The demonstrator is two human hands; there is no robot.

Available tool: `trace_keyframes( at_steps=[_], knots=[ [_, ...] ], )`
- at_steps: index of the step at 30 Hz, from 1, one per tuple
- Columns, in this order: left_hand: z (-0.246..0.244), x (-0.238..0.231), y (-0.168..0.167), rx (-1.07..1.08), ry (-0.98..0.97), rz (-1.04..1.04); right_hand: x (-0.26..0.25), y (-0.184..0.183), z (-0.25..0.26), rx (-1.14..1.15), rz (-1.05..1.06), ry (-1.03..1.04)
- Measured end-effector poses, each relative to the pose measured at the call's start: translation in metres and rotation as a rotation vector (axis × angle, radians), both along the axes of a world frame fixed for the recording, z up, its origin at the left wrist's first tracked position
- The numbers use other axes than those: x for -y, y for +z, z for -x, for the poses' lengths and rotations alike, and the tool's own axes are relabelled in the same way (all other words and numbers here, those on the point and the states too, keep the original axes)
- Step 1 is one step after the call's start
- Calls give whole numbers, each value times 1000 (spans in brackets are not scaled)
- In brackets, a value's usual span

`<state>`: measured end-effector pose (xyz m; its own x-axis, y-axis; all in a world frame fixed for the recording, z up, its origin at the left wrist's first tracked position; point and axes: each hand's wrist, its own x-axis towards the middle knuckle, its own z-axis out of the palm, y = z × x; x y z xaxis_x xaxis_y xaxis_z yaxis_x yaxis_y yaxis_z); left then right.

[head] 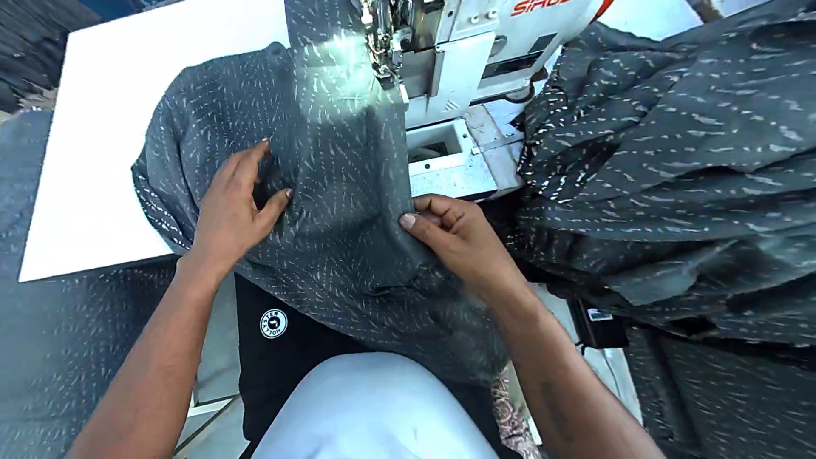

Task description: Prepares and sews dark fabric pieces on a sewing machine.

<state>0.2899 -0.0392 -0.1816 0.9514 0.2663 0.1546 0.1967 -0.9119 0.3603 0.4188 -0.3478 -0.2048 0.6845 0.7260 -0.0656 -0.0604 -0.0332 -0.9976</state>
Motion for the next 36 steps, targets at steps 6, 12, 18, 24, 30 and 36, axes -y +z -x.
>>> trace_keyframes(
  at_steps=[6, 12, 18, 24, 30, 36],
  knots=[
    [-1, -8, -4, 141, -116, -203, -1, -4, 0, 33, 36, -22],
    [13, -30, 34, 185, -28, 193, 9, 6, -6, -18, -16, 80],
    [-2, -24, 68, -26, 51, 804, 5, 5, -5, -28, -60, 18],
    [-40, -31, 109, -30, 237, 1053, -11, 28, -16, -20, -103, -52],
    [-91, -66, 131, 29, 330, 899, -32, 28, -27, -59, -155, -72],
    [-140, -73, 144, 317, 195, 856, -57, 37, -31, -160, -229, -160]
  ],
)
